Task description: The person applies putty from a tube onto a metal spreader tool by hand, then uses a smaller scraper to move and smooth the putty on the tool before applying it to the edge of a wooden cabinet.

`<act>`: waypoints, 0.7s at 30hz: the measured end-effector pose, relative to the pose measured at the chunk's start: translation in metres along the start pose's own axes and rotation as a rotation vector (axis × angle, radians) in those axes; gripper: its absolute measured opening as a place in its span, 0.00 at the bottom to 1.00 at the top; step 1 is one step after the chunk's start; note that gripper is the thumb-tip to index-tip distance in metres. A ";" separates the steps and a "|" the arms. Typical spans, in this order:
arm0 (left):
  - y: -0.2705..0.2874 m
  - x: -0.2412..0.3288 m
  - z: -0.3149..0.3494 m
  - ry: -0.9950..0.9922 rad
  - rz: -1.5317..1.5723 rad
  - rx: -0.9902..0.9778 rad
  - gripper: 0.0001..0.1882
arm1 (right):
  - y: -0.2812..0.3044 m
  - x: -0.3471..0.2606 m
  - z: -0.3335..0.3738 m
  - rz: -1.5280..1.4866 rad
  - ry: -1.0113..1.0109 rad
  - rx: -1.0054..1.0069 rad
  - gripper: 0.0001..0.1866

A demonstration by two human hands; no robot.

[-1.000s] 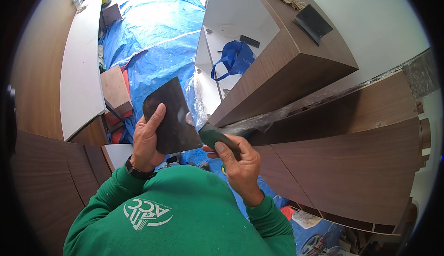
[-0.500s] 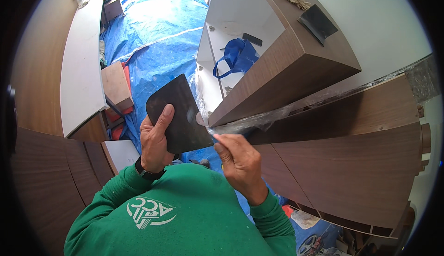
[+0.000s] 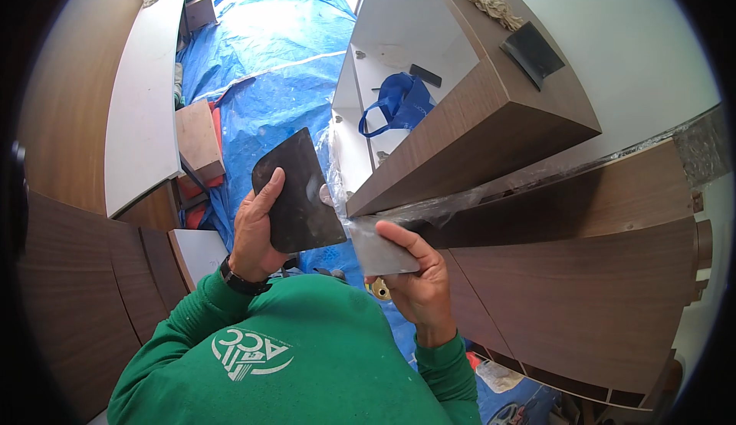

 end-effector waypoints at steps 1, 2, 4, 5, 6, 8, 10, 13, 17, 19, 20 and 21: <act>0.001 -0.001 0.000 0.031 -0.023 0.006 0.15 | 0.004 0.001 0.002 0.023 -0.012 0.062 0.26; 0.004 -0.001 0.000 0.059 -0.049 0.013 0.16 | 0.005 0.003 0.002 0.043 -0.025 0.122 0.24; 0.005 -0.003 -0.001 0.098 -0.092 0.012 0.16 | 0.010 -0.008 0.005 0.299 0.043 0.195 0.21; 0.005 -0.002 -0.001 0.104 -0.110 0.008 0.16 | 0.013 -0.019 0.007 0.533 0.120 0.202 0.20; 0.005 -0.002 0.000 0.110 -0.128 0.003 0.17 | 0.011 -0.028 0.009 0.766 0.200 0.207 0.18; -0.001 0.003 0.004 0.136 -0.172 0.007 0.17 | -0.002 -0.043 0.009 0.980 0.258 0.216 0.20; -0.002 0.007 0.005 0.158 -0.216 0.012 0.17 | -0.021 -0.063 0.005 1.230 0.416 0.186 0.22; -0.001 0.010 0.006 0.188 -0.281 0.000 0.15 | -0.047 -0.075 0.004 1.530 0.670 0.096 0.25; 0.002 0.019 0.009 0.184 -0.355 0.012 0.14 | -0.059 -0.065 0.002 1.628 0.748 -0.002 0.27; 0.003 0.021 0.010 0.192 -0.358 0.020 0.14 | -0.069 -0.061 0.000 1.723 0.819 -0.061 0.25; 0.004 0.022 0.010 0.202 -0.354 0.022 0.14 | -0.076 -0.056 -0.002 1.769 0.841 -0.095 0.24; 0.005 0.023 0.010 0.212 -0.350 0.024 0.14 | -0.082 -0.051 -0.003 1.814 0.864 -0.130 0.23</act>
Point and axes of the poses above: each hand's wrist, its own z-axis away from the middle knuckle, its own y-axis out of the back of the hand, x = y × z, the point moved 8 cm from there along -z, towards the middle knuckle, and after that the axes turned 12 degrees about z, right-handed, at the moved point
